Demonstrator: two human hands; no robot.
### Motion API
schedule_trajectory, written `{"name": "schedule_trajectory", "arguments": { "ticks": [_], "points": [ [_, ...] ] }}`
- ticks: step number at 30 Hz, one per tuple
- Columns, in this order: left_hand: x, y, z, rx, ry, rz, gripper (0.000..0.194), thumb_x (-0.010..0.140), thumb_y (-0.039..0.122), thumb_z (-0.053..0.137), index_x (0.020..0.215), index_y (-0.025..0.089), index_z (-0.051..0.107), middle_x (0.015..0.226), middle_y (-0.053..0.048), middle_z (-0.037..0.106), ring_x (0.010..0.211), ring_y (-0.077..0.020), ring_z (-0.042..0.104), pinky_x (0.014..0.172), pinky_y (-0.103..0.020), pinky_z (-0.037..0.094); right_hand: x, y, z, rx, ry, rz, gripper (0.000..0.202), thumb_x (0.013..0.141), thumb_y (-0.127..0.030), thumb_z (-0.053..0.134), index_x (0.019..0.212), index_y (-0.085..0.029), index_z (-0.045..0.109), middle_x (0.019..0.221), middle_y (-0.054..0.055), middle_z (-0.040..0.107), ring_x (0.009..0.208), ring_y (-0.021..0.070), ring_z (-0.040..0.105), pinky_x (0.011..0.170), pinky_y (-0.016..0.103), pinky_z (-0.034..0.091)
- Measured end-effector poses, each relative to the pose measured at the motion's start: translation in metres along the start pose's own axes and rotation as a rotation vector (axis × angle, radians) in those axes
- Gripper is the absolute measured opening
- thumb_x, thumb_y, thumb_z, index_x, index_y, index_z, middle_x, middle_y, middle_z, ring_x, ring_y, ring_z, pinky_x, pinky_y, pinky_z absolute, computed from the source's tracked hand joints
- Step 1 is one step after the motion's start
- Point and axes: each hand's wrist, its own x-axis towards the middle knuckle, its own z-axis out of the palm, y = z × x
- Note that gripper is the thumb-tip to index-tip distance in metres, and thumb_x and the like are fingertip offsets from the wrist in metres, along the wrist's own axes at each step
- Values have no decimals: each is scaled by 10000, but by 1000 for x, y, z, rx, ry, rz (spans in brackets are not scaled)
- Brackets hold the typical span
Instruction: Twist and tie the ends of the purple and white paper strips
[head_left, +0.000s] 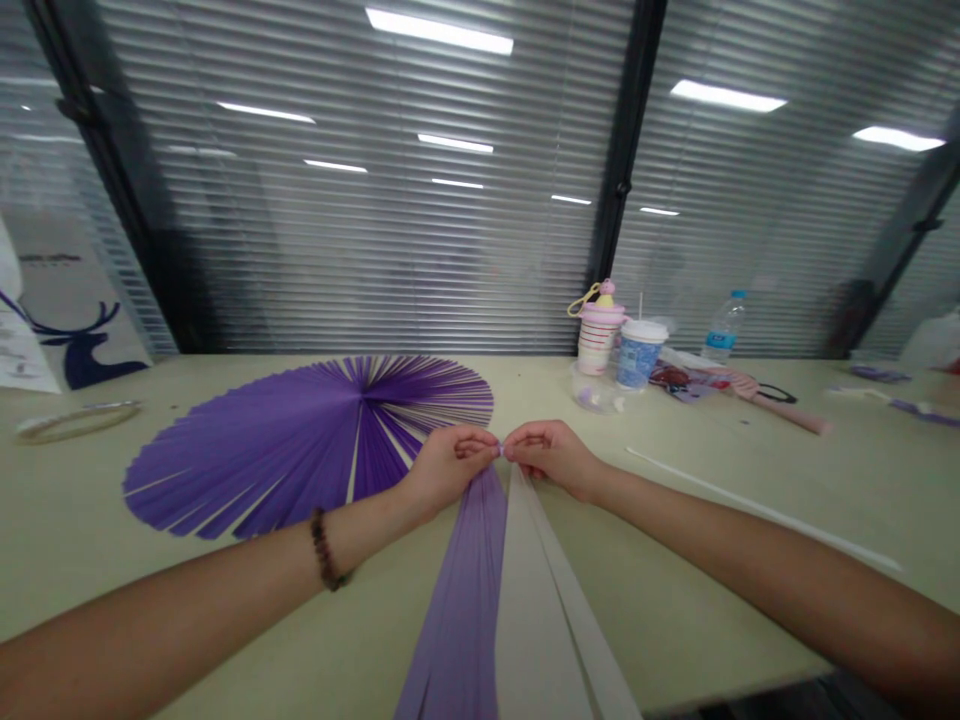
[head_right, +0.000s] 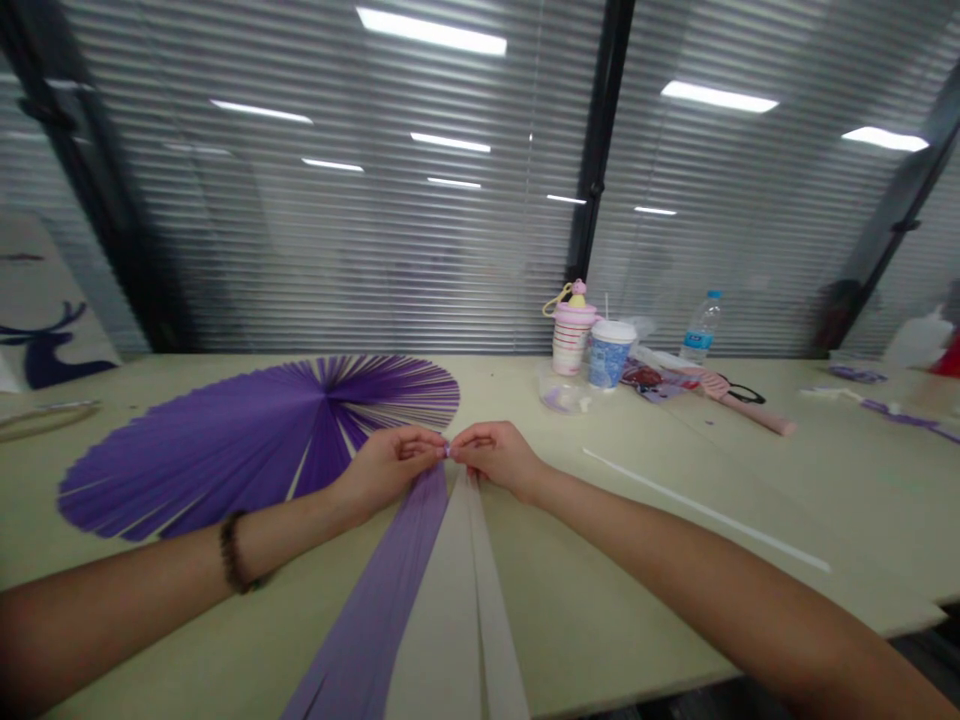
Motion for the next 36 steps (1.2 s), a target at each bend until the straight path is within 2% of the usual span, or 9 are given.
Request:
{"name": "schedule_trajectory", "arguments": {
  "ticks": [5,13,21,28,36],
  "points": [
    [0,-3,-1,35,-18,74,143,679,229,570,775,139,627,747,-37,653,652,-117,579,591,-197,442,0,-1,1,14,19,-7,224,629,-326,623,739,-132,616,469,-42,491,399,46,406,367,163,253],
    [1,-5,-3,84,-20,111,160,691,243,558,795,146,632,770,-41,657,678,-126,582,607,-195,442,1,-1,3,-2,38,2,176,652,-291,606,721,-129,608,444,-43,491,375,41,410,350,147,264],
    [1,-4,-2,84,-25,64,177,679,248,571,792,131,641,782,-52,663,677,-131,590,611,-203,455,0,-1,3,-22,41,10,194,653,-301,603,724,-120,604,445,-35,519,359,37,417,345,141,282],
    [-1,1,0,-12,-31,13,162,611,222,640,738,122,638,718,-40,667,632,-121,600,596,-198,469,-1,0,3,-40,28,-6,206,650,-319,603,708,-121,591,448,-36,518,361,37,415,344,142,278],
    [0,-3,-2,40,-33,41,170,645,241,613,752,115,652,750,-64,671,645,-133,599,588,-206,461,-2,-2,4,-48,9,-9,225,647,-340,609,700,-122,589,444,-41,507,370,39,411,353,149,276]
  ]
}}
